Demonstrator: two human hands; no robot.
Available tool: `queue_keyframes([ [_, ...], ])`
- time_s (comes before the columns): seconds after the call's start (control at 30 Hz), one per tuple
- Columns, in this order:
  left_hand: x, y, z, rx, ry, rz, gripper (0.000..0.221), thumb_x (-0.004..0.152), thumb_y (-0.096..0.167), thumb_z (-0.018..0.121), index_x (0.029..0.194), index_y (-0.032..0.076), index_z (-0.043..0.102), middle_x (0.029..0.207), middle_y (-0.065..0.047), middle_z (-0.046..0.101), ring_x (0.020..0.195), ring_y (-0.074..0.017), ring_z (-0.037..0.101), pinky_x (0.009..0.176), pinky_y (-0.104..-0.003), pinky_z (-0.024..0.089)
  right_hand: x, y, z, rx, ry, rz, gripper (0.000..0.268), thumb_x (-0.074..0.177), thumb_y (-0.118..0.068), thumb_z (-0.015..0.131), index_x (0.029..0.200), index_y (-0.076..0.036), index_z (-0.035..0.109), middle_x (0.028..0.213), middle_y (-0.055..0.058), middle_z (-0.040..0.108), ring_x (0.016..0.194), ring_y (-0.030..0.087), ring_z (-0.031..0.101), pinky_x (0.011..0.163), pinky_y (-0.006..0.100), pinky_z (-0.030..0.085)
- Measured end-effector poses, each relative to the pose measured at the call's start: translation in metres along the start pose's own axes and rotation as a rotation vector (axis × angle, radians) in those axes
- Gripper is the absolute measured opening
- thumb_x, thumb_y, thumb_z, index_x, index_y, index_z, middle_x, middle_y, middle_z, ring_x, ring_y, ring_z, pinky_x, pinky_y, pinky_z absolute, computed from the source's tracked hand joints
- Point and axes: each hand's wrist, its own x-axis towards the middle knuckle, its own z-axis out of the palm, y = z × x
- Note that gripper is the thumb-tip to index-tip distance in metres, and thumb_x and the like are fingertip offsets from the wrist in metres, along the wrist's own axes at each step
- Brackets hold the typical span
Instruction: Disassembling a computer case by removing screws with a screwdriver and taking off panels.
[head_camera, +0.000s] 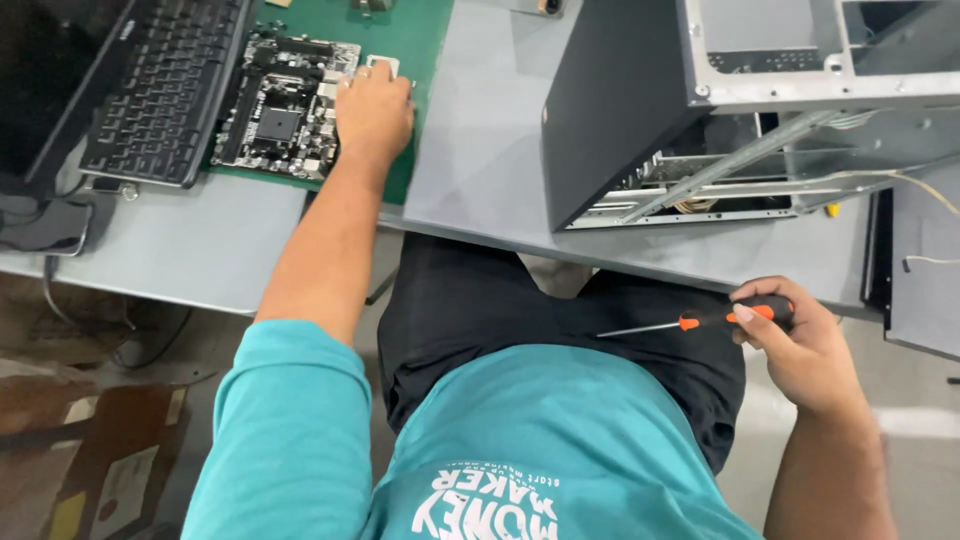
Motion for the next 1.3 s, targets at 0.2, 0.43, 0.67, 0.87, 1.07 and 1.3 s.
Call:
queue_keyframes([
  [0.2,-0.02,0.003,0.004,0.039,0.173,-0.136,0.021,0.08,0.028,0.065,0.093,0.011,0.063,0.102,-0.008,0.052,0.095,-0.0283,0.05,0.077,-0.043,0.042,-0.002,0.025,-0.001,0.113,-0.005,-0.027,0.016,0.084,-0.016,0.054,0.093,-0.004,0.057,0.06,0.011,0.052,0.058,0.014,0.044,0.061,0.024,0.036],
  [0.43,-0.048,0.011,-0.008,-0.03,0.178,-0.122,0.013,0.084,0.025,0.06,0.08,0.013,0.062,0.095,-0.007,0.044,0.088,-0.0289,0.041,0.065,-0.045,0.044,0.016,0.068,0.022,0.689,0.013,-0.066,0.016,0.092,-0.015,0.05,0.096,0.0,0.053,0.051,0.0,0.03,0.052,0.015,0.036,0.053,0.022,0.033],
  [0.67,-0.024,0.017,0.007,-0.024,0.061,-0.178,0.023,0.085,0.021,0.051,0.103,0.011,0.062,0.114,-0.017,0.039,0.102,-0.0379,0.037,0.084,-0.052,0.034,0.018,0.079,0.029,0.72,0.126,0.024,0.013,0.092,-0.016,0.049,0.091,-0.004,0.055,0.052,0.003,0.037,0.049,0.016,0.043,0.049,0.02,0.034],
  [0.87,-0.017,0.022,-0.005,-0.069,0.137,-0.156,0.032,0.08,0.023,0.055,0.11,0.015,0.062,0.108,-0.017,0.041,0.098,-0.0388,0.039,0.082,-0.053,0.032,0.014,0.087,0.028,0.74,0.164,0.088,0.02,0.093,-0.024,0.051,0.089,-0.004,0.055,0.063,0.006,0.046,0.053,0.015,0.043,0.051,0.021,0.037],
  [1.07,-0.05,0.028,-0.012,-0.065,0.316,-0.16,0.015,0.075,0.022,0.063,0.088,0.016,0.068,0.093,-0.008,0.045,0.087,-0.0318,0.043,0.076,-0.046,0.034,0.021,0.093,0.021,0.969,0.376,0.093,0.027,0.095,-0.029,0.05,0.082,-0.006,0.055,0.064,0.004,0.052,0.052,0.012,0.048,0.047,0.02,0.037],
  [1.3,-0.037,0.025,0.001,-0.129,0.066,-0.124,0.034,0.088,0.032,0.045,0.1,0.006,0.064,0.113,-0.007,0.052,0.108,-0.0379,0.038,0.083,-0.053,0.028,0.019,0.073,0.008,1.159,0.424,0.21,0.03,0.086,-0.041,0.053,0.076,-0.013,0.057,0.053,-0.002,0.039,0.045,0.013,0.035,0.049,0.022,0.03],
])
